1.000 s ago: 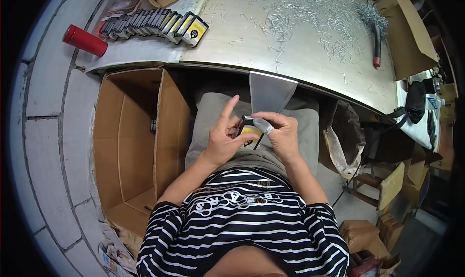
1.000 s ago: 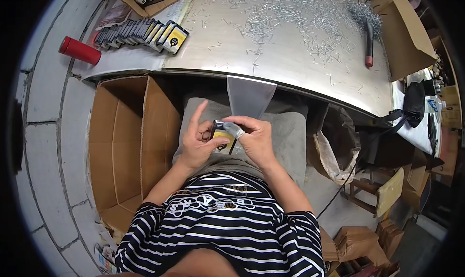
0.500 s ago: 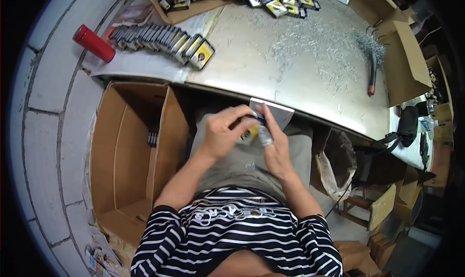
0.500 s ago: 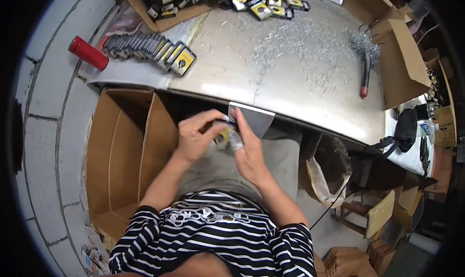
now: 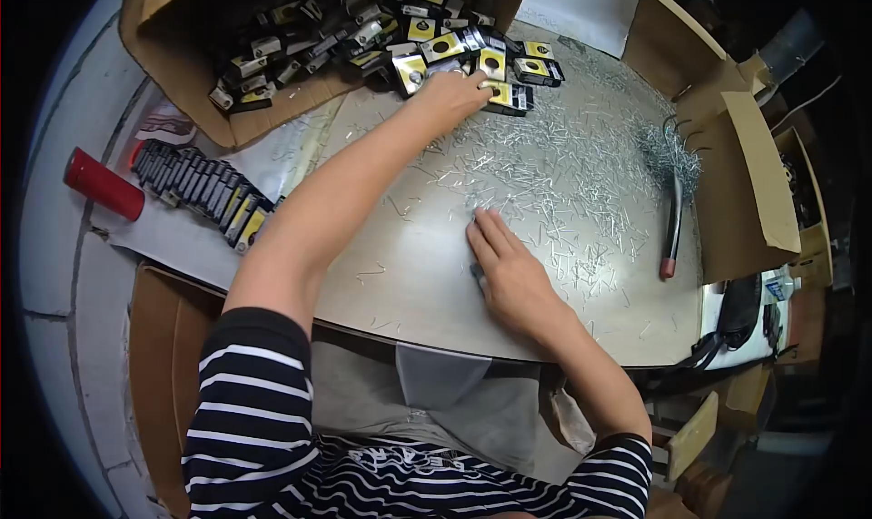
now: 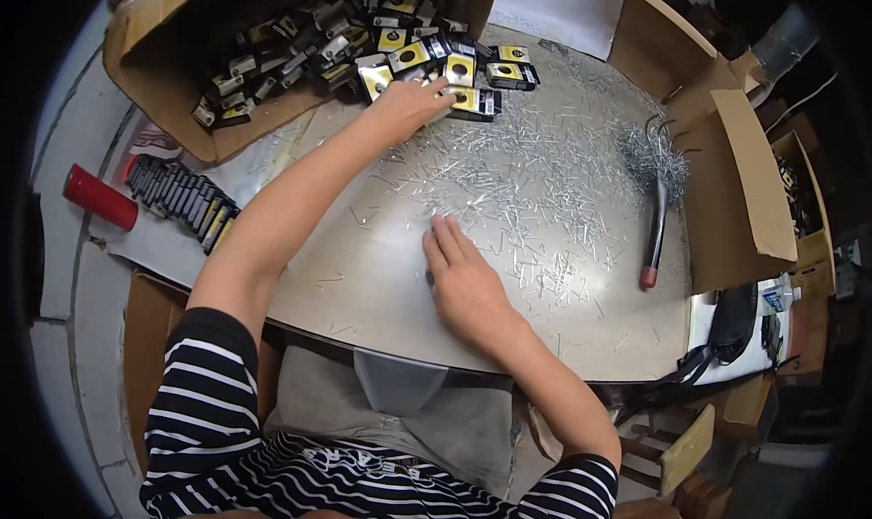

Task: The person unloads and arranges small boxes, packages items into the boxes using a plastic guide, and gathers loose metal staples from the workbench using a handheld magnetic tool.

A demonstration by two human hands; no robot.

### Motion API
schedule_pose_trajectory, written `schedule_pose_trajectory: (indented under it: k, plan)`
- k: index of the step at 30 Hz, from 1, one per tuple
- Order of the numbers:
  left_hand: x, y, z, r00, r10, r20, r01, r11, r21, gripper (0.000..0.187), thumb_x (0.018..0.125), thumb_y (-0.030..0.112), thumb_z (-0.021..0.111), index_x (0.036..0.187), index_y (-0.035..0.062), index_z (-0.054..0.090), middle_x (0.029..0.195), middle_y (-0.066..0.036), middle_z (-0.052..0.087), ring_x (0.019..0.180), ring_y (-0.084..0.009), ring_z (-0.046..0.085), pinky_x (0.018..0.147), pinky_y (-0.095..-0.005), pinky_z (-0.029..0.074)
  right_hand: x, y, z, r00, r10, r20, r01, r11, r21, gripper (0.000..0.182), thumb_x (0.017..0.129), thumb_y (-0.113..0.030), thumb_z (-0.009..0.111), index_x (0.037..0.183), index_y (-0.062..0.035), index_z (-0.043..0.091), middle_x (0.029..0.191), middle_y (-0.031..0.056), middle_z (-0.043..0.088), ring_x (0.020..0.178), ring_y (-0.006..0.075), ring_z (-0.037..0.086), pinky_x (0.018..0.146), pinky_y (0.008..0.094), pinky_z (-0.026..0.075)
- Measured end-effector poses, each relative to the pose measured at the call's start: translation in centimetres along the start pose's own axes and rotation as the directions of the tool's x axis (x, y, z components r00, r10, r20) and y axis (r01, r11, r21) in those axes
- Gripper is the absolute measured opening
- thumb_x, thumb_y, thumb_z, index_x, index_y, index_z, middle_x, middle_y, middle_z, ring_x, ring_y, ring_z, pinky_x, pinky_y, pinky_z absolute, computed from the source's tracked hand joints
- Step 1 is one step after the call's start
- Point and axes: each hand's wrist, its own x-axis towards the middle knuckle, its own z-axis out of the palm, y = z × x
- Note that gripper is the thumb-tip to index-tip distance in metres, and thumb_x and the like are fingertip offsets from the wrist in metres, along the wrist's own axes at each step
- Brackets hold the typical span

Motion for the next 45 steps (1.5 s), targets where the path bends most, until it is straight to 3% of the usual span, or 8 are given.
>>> schedule_pose_trajectory:
  k: [5,10,19,21,27,29,32,45]
  plan:
    - [-0.3,0.8,-2.2,0.993,-0.119,-0.007,0.114,0.961,-0.251,0.055,0.069,0.007,0.070,0.117,0.0010,0.044,0.109,-0.015,0.054,0.087,-0.0371,0.062,0.076,-0.0442,0.050,-4.6,1.6,-3.0,0.991,0.120,0.050,-0.125,0.759,0.639,0.039,0.090,-0.001,0.047,0.128,-0.0009,0.053,0.140,0.0173,0.046,0.134,0.0298,0.039,0.111,0.0361,0.030]
    - [-8.6,6.3,-11.0,0.948,-0.296,-0.114,0.105,0.633,-0.767,0.048,0.072,0.038,0.078,0.093,-0.0004,0.059,0.101,-0.012,0.054,0.095,-0.0261,0.058,0.079,-0.0371,0.048,-3.8,-1.0,0.3,0.942,0.289,-0.168,-0.207,0.899,0.385,0.058,0.085,-0.003,0.051,0.141,-0.0052,0.037,0.146,0.0217,0.035,0.138,0.0347,0.029,0.113,0.0380,0.026]
    - [-38.0,20.2,-12.2,0.683,-0.316,0.658,0.229,-0.763,-0.604,0.049,0.080,0.001,0.065,0.124,-0.0050,0.046,0.114,-0.016,0.061,0.109,-0.0285,0.061,0.094,-0.0400,0.049,-4.7,-2.5,2.7,0.954,0.239,-0.183,-0.216,0.967,0.136,0.059,0.076,0.000,0.051,0.135,0.0032,0.041,0.146,0.0214,0.034,0.137,0.0360,0.029,0.113,0.0402,0.025]
    - [-41.6,22.8,-9.0,0.577,-0.241,0.780,0.309,-0.820,-0.482,0.042,0.080,-0.004,0.062,0.121,-0.0026,0.052,0.112,-0.013,0.063,0.100,-0.0224,0.063,0.091,-0.0349,0.049,-5.0,-3.8,3.2,0.940,0.261,-0.219,-0.231,0.961,0.154,0.060,0.078,-0.003,0.052,0.137,0.0008,0.040,0.148,0.0192,0.031,0.137,0.0351,0.029,0.113,0.0388,0.026]
    - [-38.6,27.6,-2.7,0.694,-0.047,0.719,0.720,0.064,-0.691,0.030,0.081,0.000,0.063,0.111,0.0002,0.059,0.095,-0.007,0.065,0.087,-0.0120,0.058,0.076,-0.0289,0.049,-4.0,-8.0,5.2,0.964,0.114,-0.241,-0.107,0.993,0.045,0.059,0.077,-0.007,0.060,0.133,0.0008,0.043,0.144,0.0219,0.036,0.135,0.0362,0.032,0.110,0.0446,0.029]
    - [-38.7,28.7,-0.6,0.605,0.017,0.796,0.683,-0.525,-0.508,0.023,0.082,0.011,0.068,0.102,0.0001,0.065,0.088,-0.004,0.065,0.082,-0.0118,0.058,0.072,-0.0272,0.048,-6.9,-10.9,5.4,0.955,0.163,-0.250,-0.153,0.986,0.060,0.058,0.072,-0.001,0.059,0.129,-0.0012,0.048,0.139,0.0213,0.042,0.133,0.0366,0.035,0.109,0.0442,0.031]
    - [-38.7,28.6,-1.9,0.510,0.073,0.857,0.580,-0.765,-0.281,0.037,0.084,0.023,0.071,0.114,0.0033,0.062,0.094,-0.002,0.065,0.079,-0.0104,0.059,0.061,-0.0228,0.046,-10.9,-13.6,2.2,0.956,0.158,-0.246,-0.088,0.958,0.272,0.058,0.067,0.007,0.056,0.124,0.0005,0.052,0.133,0.0207,0.048,0.128,0.0372,0.042,0.107,0.0434,0.034]
    - [-40.1,30.3,-1.2,0.673,-0.029,0.739,0.375,-0.848,-0.375,0.037,0.079,-0.003,0.065,0.115,0.0014,0.058,0.101,-0.004,0.064,0.088,-0.0123,0.061,0.080,-0.0259,0.050,-19.9,-16.0,8.4,0.959,0.274,-0.067,-0.184,0.788,0.588,0.045,0.068,0.012,0.046,0.108,-0.0013,0.062,0.108,0.0214,0.063,0.100,0.0374,0.061,0.090,0.0416,0.048]
